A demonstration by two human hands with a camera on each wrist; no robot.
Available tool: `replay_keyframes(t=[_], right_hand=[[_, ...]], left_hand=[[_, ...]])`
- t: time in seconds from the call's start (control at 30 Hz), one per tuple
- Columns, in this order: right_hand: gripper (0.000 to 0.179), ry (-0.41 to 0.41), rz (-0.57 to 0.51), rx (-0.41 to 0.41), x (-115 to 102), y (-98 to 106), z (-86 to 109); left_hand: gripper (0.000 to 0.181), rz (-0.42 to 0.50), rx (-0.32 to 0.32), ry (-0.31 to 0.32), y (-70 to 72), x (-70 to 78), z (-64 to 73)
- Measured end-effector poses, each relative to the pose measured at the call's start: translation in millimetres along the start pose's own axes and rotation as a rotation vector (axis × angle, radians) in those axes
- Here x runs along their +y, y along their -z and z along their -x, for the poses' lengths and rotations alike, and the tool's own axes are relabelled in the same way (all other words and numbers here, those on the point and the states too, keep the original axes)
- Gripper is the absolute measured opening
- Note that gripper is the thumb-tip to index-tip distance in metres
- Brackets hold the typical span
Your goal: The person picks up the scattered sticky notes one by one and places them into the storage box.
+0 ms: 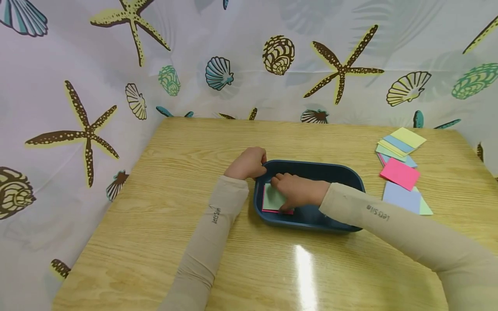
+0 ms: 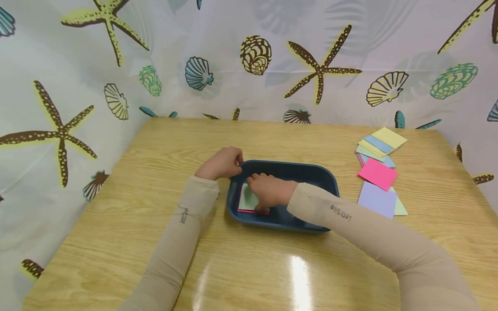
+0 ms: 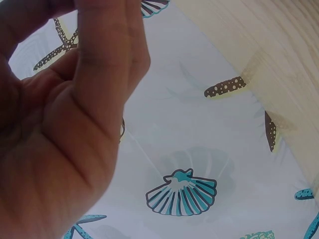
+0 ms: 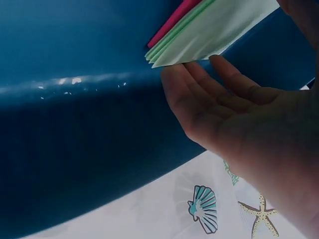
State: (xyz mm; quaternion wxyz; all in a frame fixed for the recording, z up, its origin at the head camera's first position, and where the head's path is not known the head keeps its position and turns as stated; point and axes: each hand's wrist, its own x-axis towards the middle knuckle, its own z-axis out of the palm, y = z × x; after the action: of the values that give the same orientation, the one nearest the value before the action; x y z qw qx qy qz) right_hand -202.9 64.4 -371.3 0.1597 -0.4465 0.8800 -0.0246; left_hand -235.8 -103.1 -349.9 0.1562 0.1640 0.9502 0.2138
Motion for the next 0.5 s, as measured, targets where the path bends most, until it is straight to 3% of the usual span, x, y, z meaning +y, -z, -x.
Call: replay_keyframes(t=[0.5], right_hand=[[0.058,0.030,0.036,0.027,-2.4,-5.4,-1.3]], left_hand=[[0.007,0.016,-0.017,0.005,-0.9,-0.5,-1.5]])
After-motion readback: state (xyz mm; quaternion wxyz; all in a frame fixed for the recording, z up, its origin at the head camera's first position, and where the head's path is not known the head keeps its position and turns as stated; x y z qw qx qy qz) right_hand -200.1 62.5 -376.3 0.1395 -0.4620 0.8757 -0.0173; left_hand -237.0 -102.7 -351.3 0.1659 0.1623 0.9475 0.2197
